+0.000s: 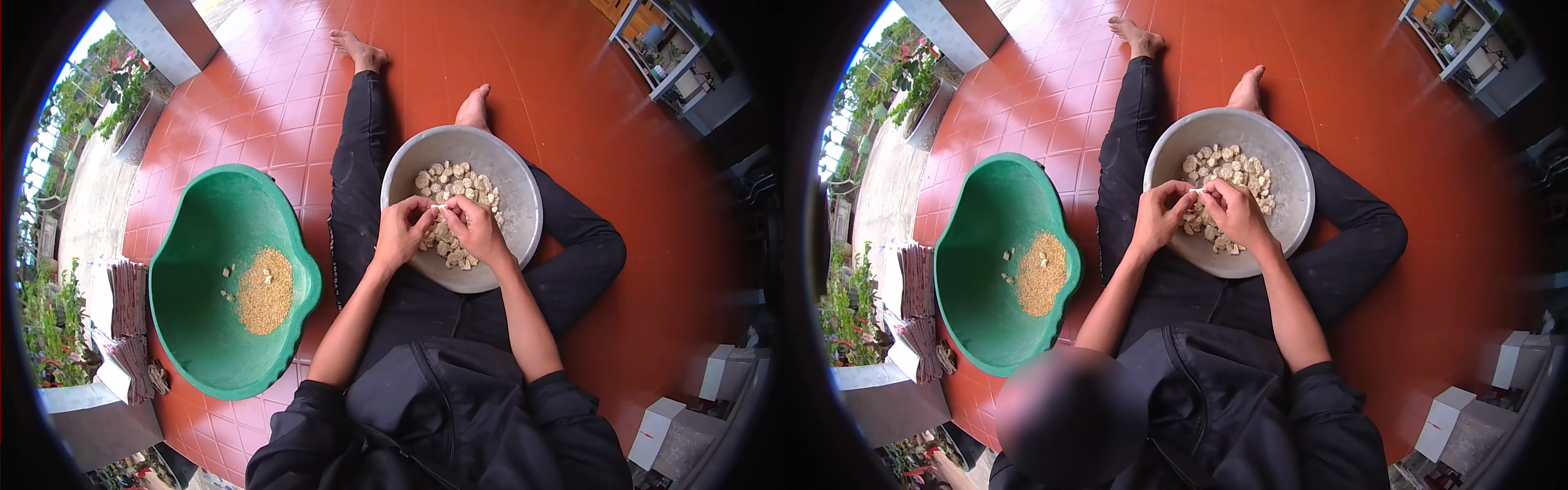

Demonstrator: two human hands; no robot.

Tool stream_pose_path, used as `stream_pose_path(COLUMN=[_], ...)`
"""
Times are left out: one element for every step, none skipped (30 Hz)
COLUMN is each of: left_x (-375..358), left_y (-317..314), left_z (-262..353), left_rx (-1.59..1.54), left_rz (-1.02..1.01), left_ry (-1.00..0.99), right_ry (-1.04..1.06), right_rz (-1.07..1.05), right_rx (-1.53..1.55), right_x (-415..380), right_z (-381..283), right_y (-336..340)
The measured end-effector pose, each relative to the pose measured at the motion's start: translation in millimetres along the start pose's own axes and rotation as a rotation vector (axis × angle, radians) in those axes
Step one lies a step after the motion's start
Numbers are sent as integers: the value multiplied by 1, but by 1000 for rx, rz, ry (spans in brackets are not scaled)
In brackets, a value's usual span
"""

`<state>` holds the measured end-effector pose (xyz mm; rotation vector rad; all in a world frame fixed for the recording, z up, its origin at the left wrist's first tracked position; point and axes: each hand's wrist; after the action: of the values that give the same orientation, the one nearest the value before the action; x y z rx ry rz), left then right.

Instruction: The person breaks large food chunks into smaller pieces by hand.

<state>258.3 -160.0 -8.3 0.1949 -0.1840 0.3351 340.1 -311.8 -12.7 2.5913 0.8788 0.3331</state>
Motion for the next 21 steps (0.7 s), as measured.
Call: stream_pose_path(left_x=[0, 0, -1, -1, -1, 0, 0, -2, -1, -1, -2, -3, -3, -1, 0, 0, 1, 2, 1, 1, 0], left_y=[0, -1, 0, 1, 2, 2, 1, 0, 0, -3, -6, -7, -6, -5, -4, -2, 1, 2, 2, 1, 0], left_z=[0, 0, 1, 3, 5, 4, 3, 2, 2, 1, -1, 1, 0, -3, -7, -11, -15, -16, -18, -20, -14], left_rx=[6, 11, 11, 36, 62, 63, 71, 78, 45, 25, 42, 59, 46, 47, -11, -69, -108, -106, -136, -167, -215], left_rz=[10, 21, 21, 5, -10, -7, 2, 10, 5, 33, 67, 98, 109, 107, 159, 211, 186, 188, 142, 97, 66], left_ry=[-20, -40, -40, -32, -26, -35, -45, -54, -18, -46, -62, -74, -51, -56, -47, -36, 19, 21, -4, -28, -16], right_ry=[5, 11, 11, 51, 93, 103, 116, 127, 110, 129, 80, 28, -18, -14, -54, -95, -130, -131, -79, -29, -30], right_rz=[5, 9, 9, 33, 57, 60, 75, 91, 91, 99, 120, 140, 143, 148, 143, 135, 83, 80, 52, 23, 4], right_rx=[-5, -10, -10, -13, -15, -17, -54, -91, -77, -81, -28, 28, 57, 58, 177, 297, 341, 343, 300, 257, 181], right_x=[0, 0, 0, -1, 0, 1, 0, -2, -3, -2, -2, -1, 0, 2, 4, 5, 5, 6, 6, 5, 4], right_z=[0, 0, 0, 0, -1, -1, -2, -3, -5, -6, -6, -4, 1, 6, 10, 14, 19, 18, 17, 17, 15], right_y=[-1, -1, -2, -4, -5, -5, -5, -6, -5, -5, -6, -7, -6, -6, -6, -6, -4, -6, -9, -11, -10])
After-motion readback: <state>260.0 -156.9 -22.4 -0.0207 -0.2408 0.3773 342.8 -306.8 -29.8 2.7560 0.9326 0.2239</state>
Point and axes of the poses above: each hand's wrist, its own x-axis towards the middle knuckle, its own y-axis out of the back of the hand, z = x × y, and after that the axes turned 11 degrees about -y, right-handed
